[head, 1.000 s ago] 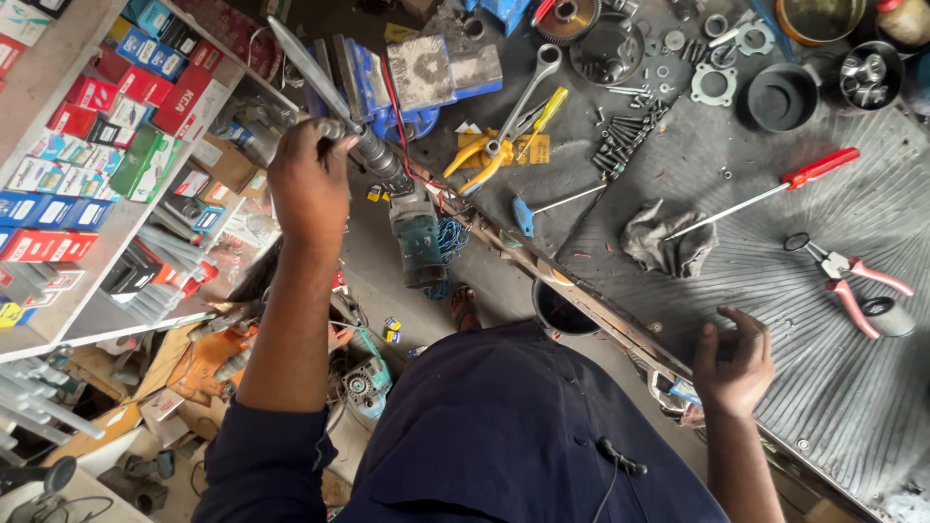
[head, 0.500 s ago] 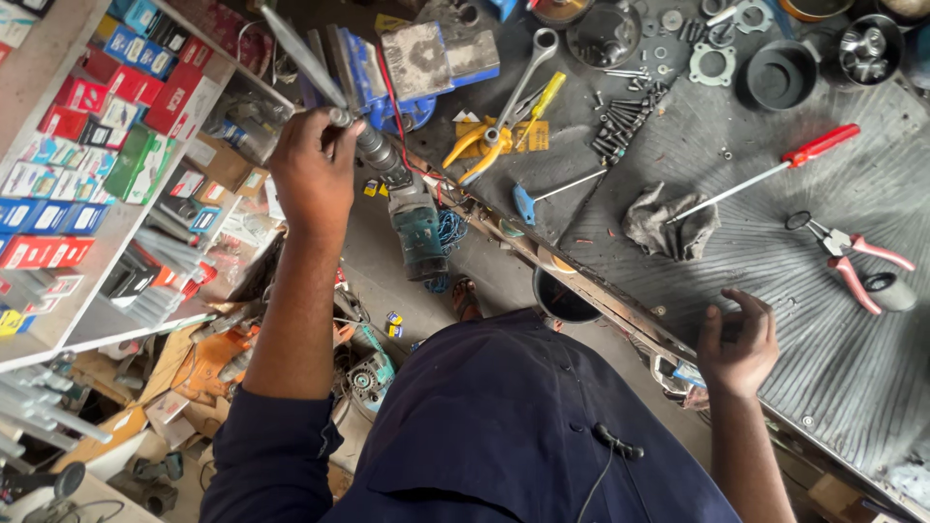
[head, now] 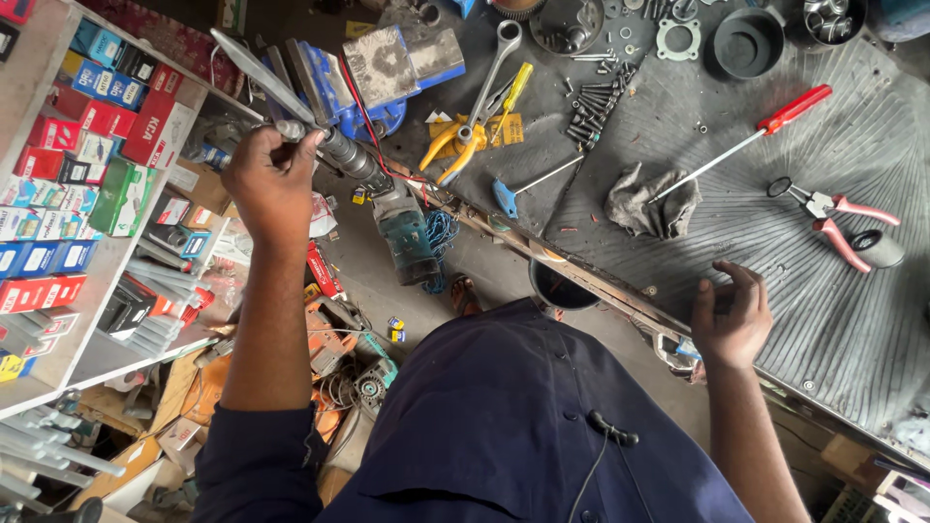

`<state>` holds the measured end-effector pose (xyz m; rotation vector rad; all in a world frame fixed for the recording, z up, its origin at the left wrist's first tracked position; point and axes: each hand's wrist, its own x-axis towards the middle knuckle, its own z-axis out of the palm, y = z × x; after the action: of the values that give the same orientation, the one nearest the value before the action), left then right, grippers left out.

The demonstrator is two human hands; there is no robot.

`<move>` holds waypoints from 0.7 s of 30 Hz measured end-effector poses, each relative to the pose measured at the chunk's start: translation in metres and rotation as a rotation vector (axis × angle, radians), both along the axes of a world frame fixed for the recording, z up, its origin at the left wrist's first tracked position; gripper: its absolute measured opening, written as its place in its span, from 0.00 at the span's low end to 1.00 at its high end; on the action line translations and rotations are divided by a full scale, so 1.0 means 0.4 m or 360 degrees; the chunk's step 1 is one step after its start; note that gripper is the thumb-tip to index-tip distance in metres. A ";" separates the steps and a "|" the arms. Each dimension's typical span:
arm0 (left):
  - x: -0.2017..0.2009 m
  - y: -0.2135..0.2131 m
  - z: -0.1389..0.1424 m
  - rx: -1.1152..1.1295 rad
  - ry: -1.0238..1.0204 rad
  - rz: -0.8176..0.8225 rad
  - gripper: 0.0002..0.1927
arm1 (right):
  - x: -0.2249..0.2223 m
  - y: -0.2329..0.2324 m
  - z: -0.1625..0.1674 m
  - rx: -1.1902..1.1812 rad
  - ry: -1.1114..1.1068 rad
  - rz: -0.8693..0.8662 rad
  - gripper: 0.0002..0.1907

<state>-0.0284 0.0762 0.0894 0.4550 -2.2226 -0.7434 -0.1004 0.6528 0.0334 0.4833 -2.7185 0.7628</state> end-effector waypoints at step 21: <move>-0.017 0.078 -0.136 0.0310 0.0072 -0.0187 0.07 | -0.006 0.071 0.064 0.0079 -0.0109 0.0008 0.18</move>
<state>-0.0353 0.1074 0.0350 0.3996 -2.1586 -1.0283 -0.1028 0.6813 0.0590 0.4838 -2.8062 0.7279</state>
